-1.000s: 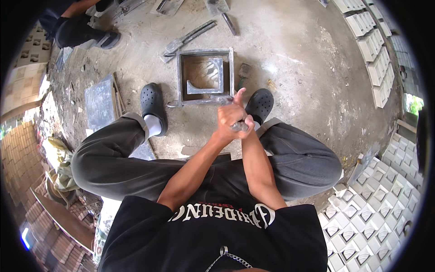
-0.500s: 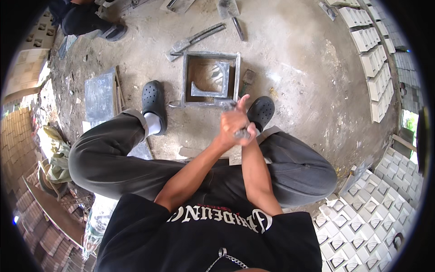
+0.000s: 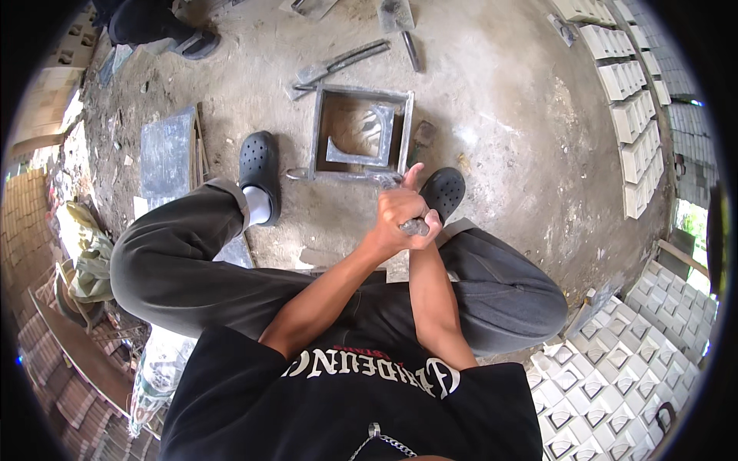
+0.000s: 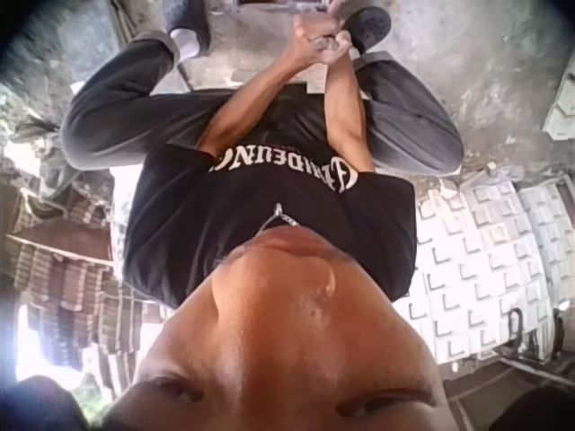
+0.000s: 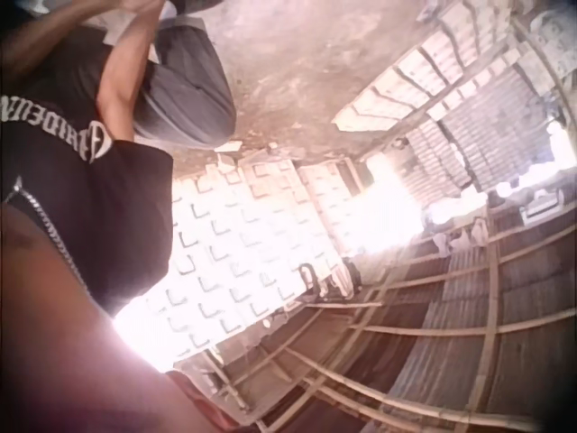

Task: The person prepares a metal brick mold by applying a material to the inside edges and base with a small brush.

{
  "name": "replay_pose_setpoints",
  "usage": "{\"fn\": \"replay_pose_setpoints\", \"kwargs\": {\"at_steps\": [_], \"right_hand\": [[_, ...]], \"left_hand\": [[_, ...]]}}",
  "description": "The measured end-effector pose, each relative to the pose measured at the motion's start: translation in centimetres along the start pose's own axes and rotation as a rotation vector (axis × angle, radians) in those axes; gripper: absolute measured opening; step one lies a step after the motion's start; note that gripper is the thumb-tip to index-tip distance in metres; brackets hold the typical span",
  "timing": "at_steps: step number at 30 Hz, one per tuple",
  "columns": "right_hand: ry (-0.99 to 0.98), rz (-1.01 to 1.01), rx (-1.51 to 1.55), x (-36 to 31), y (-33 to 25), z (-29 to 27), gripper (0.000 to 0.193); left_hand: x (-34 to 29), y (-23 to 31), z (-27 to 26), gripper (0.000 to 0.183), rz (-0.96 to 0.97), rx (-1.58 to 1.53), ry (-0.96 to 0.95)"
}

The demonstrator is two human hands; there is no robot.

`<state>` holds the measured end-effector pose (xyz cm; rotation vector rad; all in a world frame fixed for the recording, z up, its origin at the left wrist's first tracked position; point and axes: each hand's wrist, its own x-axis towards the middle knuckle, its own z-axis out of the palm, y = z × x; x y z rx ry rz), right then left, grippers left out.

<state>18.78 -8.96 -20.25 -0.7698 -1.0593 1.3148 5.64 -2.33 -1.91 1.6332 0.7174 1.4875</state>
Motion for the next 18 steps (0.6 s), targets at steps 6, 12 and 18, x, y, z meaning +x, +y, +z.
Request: {"fn": "replay_pose_setpoints", "kwargs": {"at_steps": [6, 12, 18], "right_hand": [[0.214, 0.067, 0.132, 1.3, 3.8, 0.8, 0.064], [0.320, 0.122, 0.010, 0.6, 6.5, 0.8, 0.059], [0.385, 0.136, -0.073, 0.2, 3.0, 1.4, 0.061]], "left_hand": [[0.4, -0.6, 0.2, 0.022, -0.051, 0.061, -0.019], [0.2, -2.8, -0.2, 0.021, -0.100, 0.080, 0.021], [1.3, -0.2, -1.0, 0.025, -0.083, 0.070, 0.084]]}}
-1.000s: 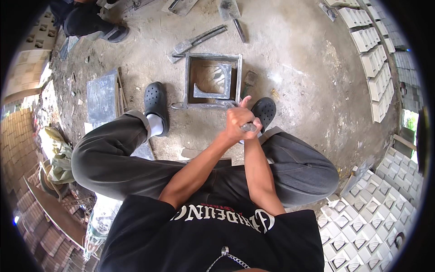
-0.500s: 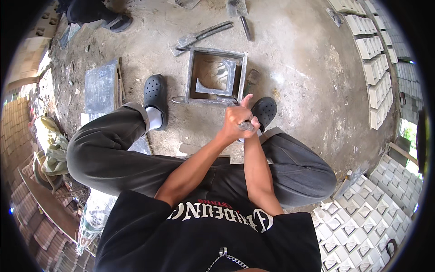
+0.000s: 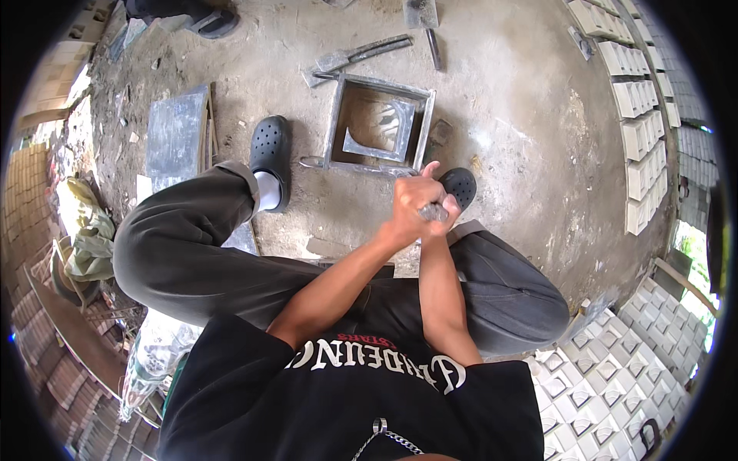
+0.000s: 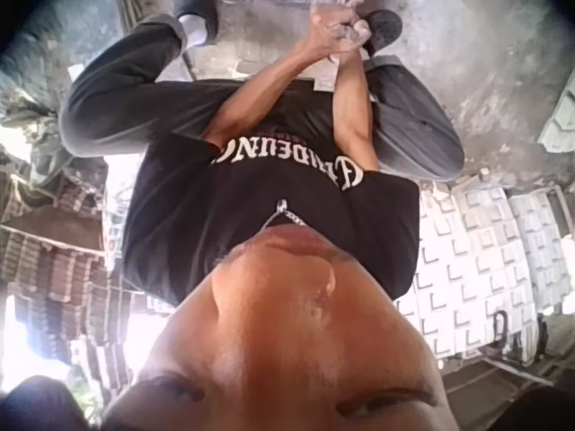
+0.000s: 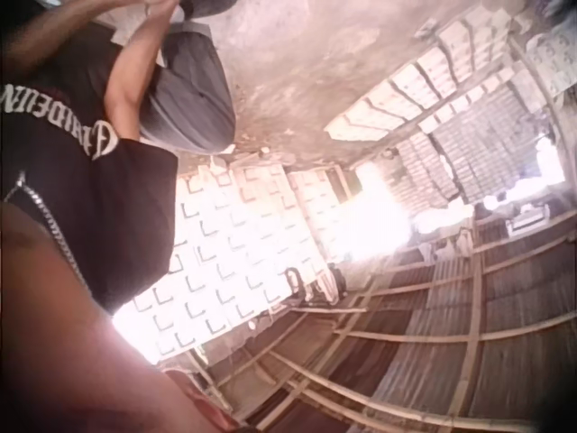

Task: The person prepares a metal brick mold by applying a material to the inside edges and base with a small brush.

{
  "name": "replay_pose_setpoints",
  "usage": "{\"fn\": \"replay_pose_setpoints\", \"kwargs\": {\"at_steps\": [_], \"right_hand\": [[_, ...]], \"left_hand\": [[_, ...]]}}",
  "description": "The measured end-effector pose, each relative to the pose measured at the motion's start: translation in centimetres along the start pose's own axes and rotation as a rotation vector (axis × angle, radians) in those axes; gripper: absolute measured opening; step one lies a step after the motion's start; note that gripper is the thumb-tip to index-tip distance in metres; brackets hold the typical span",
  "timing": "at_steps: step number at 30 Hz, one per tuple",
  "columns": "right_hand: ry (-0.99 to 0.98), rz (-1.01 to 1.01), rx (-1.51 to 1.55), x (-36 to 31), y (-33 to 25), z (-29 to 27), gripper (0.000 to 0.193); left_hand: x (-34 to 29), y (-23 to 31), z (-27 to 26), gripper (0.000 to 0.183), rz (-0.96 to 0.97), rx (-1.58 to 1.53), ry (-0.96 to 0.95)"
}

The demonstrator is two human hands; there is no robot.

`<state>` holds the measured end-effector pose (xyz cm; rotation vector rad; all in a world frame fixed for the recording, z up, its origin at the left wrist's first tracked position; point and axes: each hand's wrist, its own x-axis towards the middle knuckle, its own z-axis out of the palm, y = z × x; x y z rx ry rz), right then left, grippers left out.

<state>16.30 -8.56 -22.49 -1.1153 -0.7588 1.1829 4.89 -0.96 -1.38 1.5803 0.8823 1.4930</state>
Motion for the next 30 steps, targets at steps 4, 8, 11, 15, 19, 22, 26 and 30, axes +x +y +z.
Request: {"fn": "replay_pose_setpoints", "kwargs": {"at_steps": [4, 8, 11, 15, 19, 22, 26, 30], "right_hand": [[0.044, 0.020, -0.039, 1.3, -0.9, 0.3, 0.062], [0.052, -0.009, -0.031, 0.4, -2.3, 1.9, 0.063], [0.113, 0.033, -0.086, 3.3, -2.3, 1.2, 0.064], [0.068, -0.007, -0.039, 0.4, -2.9, 2.5, 0.066], [0.141, 0.041, -0.106, 3.0, -2.7, 2.1, 0.067], [0.100, 0.004, -0.062, 0.2, -3.6, 2.8, 0.068], [0.140, 0.034, -0.115, 2.3, -3.3, 3.4, 0.070], [0.154, 0.039, -0.125, 3.0, -3.0, 3.6, 0.071]], "left_hand": [[0.0, -1.7, 1.2, 0.025, 0.001, -0.022, -0.017], [0.0, -0.2, -0.3, 0.026, 0.016, -0.040, 0.002], [0.5, -1.9, 0.5, 0.026, -0.093, -0.013, -0.004], [-0.4, -0.3, -1.2, 0.026, 0.012, -0.028, -0.023], [-0.8, -2.5, -0.7, 0.026, -0.131, -0.051, -0.050], [-0.7, 0.0, -2.1, 0.023, 0.082, -0.004, -0.103], [-0.7, -2.2, -1.9, 0.024, -0.016, 0.000, -0.041], [-0.9, -1.8, -2.1, 0.026, 0.014, 0.015, -0.012]]}}
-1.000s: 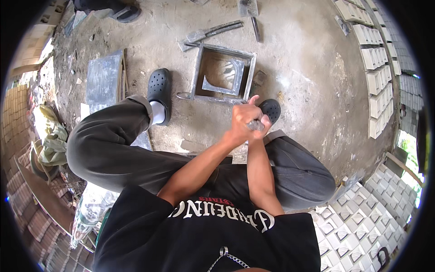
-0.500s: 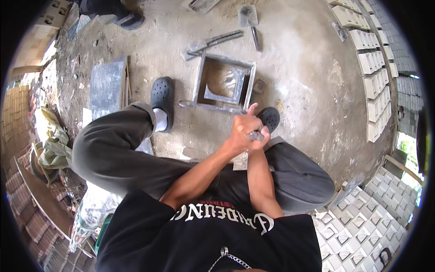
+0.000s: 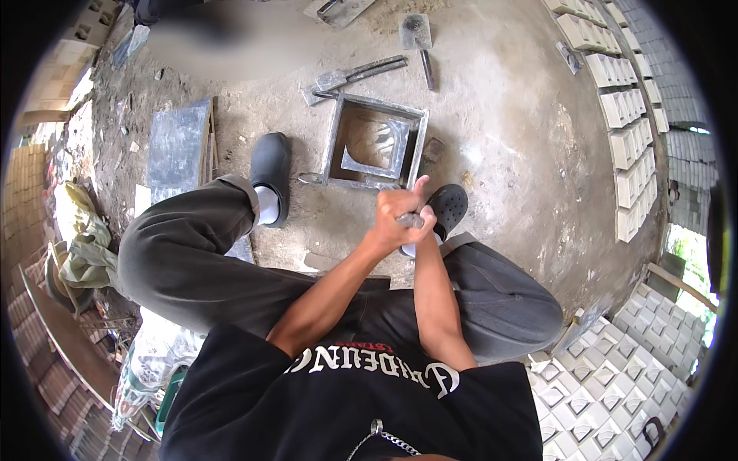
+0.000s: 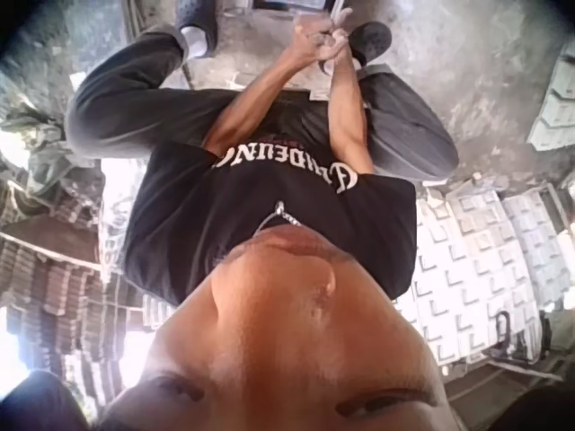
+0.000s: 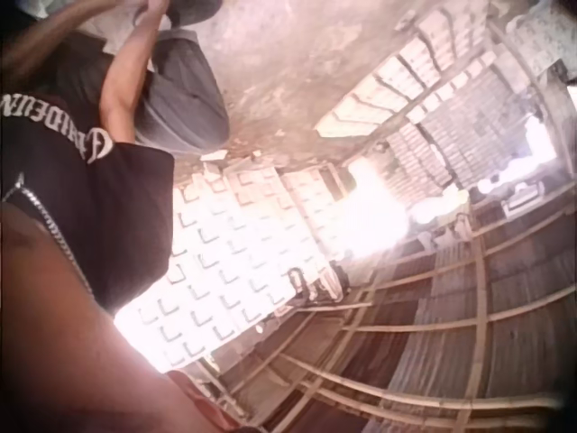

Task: The person prepares a metal brick mold by applying a material to the inside edges and base with a small brush.

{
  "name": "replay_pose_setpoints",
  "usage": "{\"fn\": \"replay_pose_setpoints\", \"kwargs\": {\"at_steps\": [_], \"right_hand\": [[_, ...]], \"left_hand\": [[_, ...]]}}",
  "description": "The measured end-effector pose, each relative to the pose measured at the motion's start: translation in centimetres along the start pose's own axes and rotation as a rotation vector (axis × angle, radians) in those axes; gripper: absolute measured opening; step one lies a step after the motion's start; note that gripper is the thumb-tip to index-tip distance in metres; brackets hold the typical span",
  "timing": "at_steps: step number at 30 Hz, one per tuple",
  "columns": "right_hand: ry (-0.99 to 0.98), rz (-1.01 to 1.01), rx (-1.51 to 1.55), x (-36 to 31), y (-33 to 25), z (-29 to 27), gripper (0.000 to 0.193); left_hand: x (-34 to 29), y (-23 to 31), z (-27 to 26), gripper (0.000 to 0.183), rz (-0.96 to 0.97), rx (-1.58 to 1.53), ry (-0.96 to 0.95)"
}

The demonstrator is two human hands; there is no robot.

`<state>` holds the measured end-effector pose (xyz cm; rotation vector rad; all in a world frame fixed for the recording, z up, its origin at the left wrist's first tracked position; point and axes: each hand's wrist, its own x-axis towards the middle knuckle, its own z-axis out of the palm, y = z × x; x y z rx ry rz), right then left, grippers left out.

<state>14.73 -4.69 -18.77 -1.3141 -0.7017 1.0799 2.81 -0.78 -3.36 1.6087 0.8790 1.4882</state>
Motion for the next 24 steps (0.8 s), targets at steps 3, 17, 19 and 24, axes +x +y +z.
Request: {"fn": "replay_pose_setpoints", "kwargs": {"at_steps": [3, 17, 19, 24], "right_hand": [[0.028, 0.011, -0.027, 1.0, -0.5, -0.3, 0.072], [-0.019, -0.035, -0.009, -1.6, -2.2, 0.2, 0.077], [-0.002, -0.017, -0.049, 0.7, -1.9, 0.7, 0.078], [-0.018, -0.027, -0.024, -0.6, -2.2, 1.0, 0.080]], "left_hand": [[0.2, 0.0, -0.1, 0.026, -0.068, -0.032, 0.000], [1.7, 1.3, -1.0, 0.027, 0.019, 0.017, 0.036], [1.4, 0.5, -0.5, 0.028, -0.078, 0.007, 0.056], [2.1, 0.5, -0.7, 0.026, -0.036, -0.014, 0.060]]}}
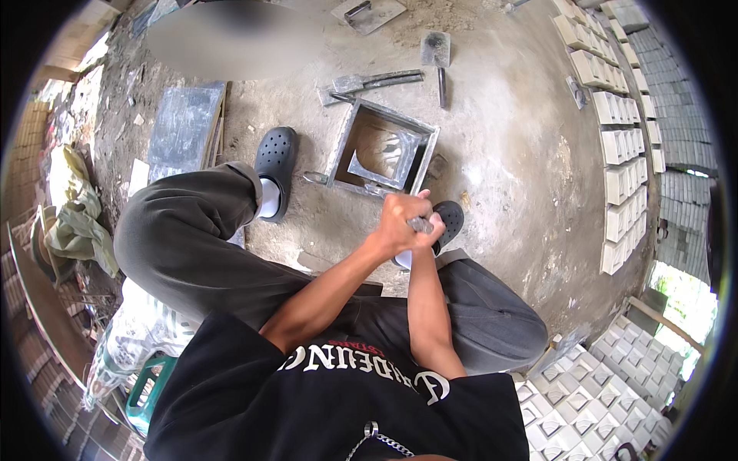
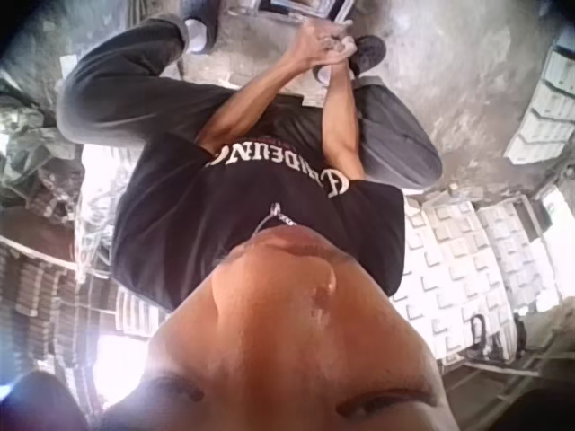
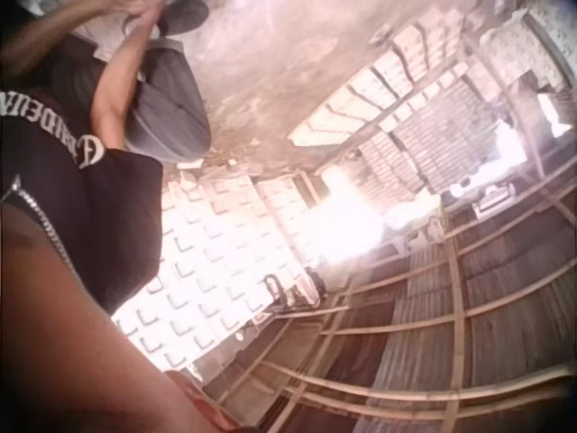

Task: The person prepares a metal brick mold by applying a material to the inside edges and base with a small brush.

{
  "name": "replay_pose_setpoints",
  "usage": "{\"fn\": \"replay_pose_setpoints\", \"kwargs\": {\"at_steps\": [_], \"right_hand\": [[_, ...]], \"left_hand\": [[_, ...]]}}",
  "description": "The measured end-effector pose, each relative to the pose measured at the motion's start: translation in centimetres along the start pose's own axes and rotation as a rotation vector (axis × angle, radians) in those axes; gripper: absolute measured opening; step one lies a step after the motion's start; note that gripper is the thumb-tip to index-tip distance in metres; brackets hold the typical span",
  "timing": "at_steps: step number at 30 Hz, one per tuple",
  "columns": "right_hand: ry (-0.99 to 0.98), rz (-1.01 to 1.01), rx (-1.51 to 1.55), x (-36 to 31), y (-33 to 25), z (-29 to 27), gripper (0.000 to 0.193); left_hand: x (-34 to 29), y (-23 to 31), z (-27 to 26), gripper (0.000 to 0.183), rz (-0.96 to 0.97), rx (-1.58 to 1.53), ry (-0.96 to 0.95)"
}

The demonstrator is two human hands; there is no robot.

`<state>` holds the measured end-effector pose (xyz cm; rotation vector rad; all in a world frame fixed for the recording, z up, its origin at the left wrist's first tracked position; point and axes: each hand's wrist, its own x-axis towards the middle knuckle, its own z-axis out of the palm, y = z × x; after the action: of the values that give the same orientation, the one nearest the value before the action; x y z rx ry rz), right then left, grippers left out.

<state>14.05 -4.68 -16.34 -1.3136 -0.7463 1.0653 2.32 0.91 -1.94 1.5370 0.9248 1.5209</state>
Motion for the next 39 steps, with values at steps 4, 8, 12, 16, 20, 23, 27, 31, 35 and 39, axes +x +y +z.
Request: {"fn": "replay_pose_setpoints", "kwargs": {"at_steps": [4, 8, 12, 16, 20, 23, 27, 31, 35, 39], "right_hand": [[0.029, 0.031, -0.047, 1.9, 0.1, 0.3, 0.082], [0.027, 0.021, -0.034, 0.6, -0.1, 0.6, 0.083], [0.026, 0.005, -0.052, 1.4, -1.0, 0.4, 0.085], [0.026, 0.002, -0.034, -0.6, -1.5, 0.7, 0.086], [0.016, -0.021, -0.051, 0.2, -2.1, 1.0, 0.088], [0.046, 0.030, -0.085, 1.9, -1.7, 1.5, 0.089], [-0.003, -0.051, -0.023, -1.1, -3.5, 1.6, 0.091], [0.050, 0.012, -0.087, 1.9, -2.3, 2.3, 0.092], [0.078, 0.004, -0.143, 2.7, -4.1, 2.5, 0.094], [-0.269, -0.181, -0.180, 1.7, -10.8, 4.9, 0.104]], "left_hand": [[0.0, -0.4, -0.1, 0.028, 0.000, 0.008, -0.007], [0.1, 0.2, -0.9, 0.029, 0.017, 0.014, -0.001], [0.4, 0.7, -0.8, 0.026, 0.037, -0.052, -0.031], [-1.0, -0.6, -0.5, 0.023, 0.134, -0.062, -0.082], [-0.8, -0.1, -0.8, 0.025, 0.101, -0.047, -0.090], [-0.7, -1.3, -0.8, 0.025, 0.058, -0.026, -0.100], [-1.7, 0.3, -1.1, 0.026, 0.132, -0.005, -0.077], [-0.8, -1.0, -1.1, 0.031, -0.122, 0.033, -0.046], [-0.4, -2.7, -1.8, 0.027, -0.029, 0.089, -0.070], [-0.6, -2.6, -2.1, 0.020, -0.164, 0.227, -0.180]]}}
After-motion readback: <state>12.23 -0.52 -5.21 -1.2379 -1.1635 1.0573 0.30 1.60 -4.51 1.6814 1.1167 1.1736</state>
